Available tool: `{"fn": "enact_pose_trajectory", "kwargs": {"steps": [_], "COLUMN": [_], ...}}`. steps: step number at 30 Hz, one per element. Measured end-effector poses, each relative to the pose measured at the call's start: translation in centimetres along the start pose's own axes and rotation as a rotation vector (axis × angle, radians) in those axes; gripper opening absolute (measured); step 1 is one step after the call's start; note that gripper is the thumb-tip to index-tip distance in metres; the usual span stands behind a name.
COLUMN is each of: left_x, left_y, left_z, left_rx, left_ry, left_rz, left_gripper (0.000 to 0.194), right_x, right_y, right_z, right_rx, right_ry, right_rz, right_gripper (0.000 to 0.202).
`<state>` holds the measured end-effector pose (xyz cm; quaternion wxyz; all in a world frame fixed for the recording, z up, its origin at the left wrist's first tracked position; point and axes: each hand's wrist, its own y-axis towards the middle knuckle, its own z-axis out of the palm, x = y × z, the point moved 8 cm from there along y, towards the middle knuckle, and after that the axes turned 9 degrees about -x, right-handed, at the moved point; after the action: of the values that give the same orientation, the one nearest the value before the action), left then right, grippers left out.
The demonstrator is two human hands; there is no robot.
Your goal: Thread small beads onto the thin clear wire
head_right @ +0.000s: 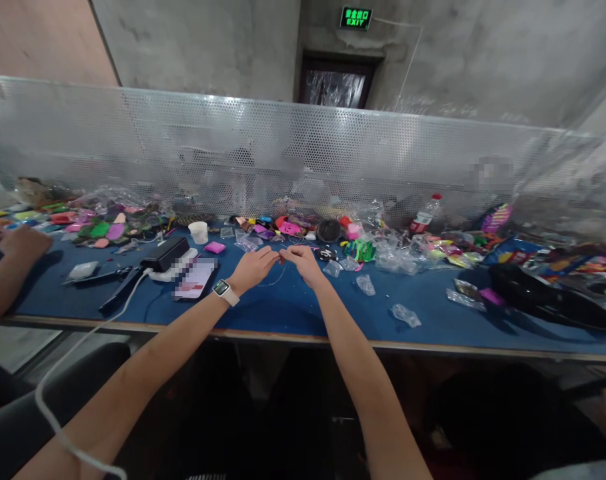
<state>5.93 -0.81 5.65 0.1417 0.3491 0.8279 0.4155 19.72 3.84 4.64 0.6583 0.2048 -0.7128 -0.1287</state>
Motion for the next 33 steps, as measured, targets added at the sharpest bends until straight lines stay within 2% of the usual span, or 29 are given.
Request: {"fn": "enact_pose_trajectory", "kwargs": {"steps": [4, 7, 9, 11, 13, 18, 20, 22, 26, 28, 31, 33], "left_x": [-0.8, -1.1, -1.1, -0.9, -0.7, 0.3, 0.7, 1.2, 1.9, 2.3, 3.2, 3.7], "left_y": [-0.1, -0.3, -0.3, -0.3, -0.2, 0.3, 0.4, 0.5, 0.6, 0.6, 0.5, 0.4], "left_z": [-0.3, -0.7, -0.8, -0.9, -1.0, -1.6, -1.8, -2.0, -2.0, -2.1, -2.4, -2.6], "left_rx": [-0.014, -0.045, -0.062, -0.071, -0.091, -0.172, -0.191, -0.208, -0.222, -0.268, -0.372, -0.42], "left_ry": [0.025, -0.015, -0.031, -0.024, -0.019, -0.131, -0.234, -0.352, -0.602, -0.702, -0.761, -0.749], "left_rz": [0.049, 0.068, 0.061, 0.035, -0.013, -0.158, -0.201, -0.253, -0.367, -0.42, -0.49, -0.524], "left_gripper": [0.032, 0.029, 0.028, 0.029, 0.031, 0.029, 0.026, 0.026, 0.031, 0.034, 0.035, 0.035], "right_x": [-1.4, -1.6, -1.4, -1.2, -1.2, -1.0, -0.9, -1.1, -1.4, -1.7, -2.0, -1.8], "right_y": [-0.5, -1.5, -2.1, -2.1, -1.7, -0.1, 0.1, 0.2, -0.2, -0.6, -0.9, -1.1], "right_z": [0.7, 2.1, 3.0, 3.3, 2.9, 0.0, -0.6, -0.6, 0.4, 1.0, 1.9, 2.5], "right_rx": [0.059, 0.176, 0.242, 0.247, 0.19, -0.149, -0.198, -0.179, -0.059, -0.009, 0.04, 0.073], "right_ry": [0.255, 0.327, 0.353, 0.371, 0.369, 0.27, 0.29, 0.357, 0.503, 0.533, 0.505, 0.462], "right_rz": [0.266, 0.419, 0.463, 0.457, 0.41, 0.165, 0.142, 0.176, 0.29, 0.336, 0.348, 0.304], "right_gripper": [0.039, 0.05, 0.057, 0.059, 0.056, 0.046, 0.048, 0.049, 0.04, 0.037, 0.04, 0.043]}}
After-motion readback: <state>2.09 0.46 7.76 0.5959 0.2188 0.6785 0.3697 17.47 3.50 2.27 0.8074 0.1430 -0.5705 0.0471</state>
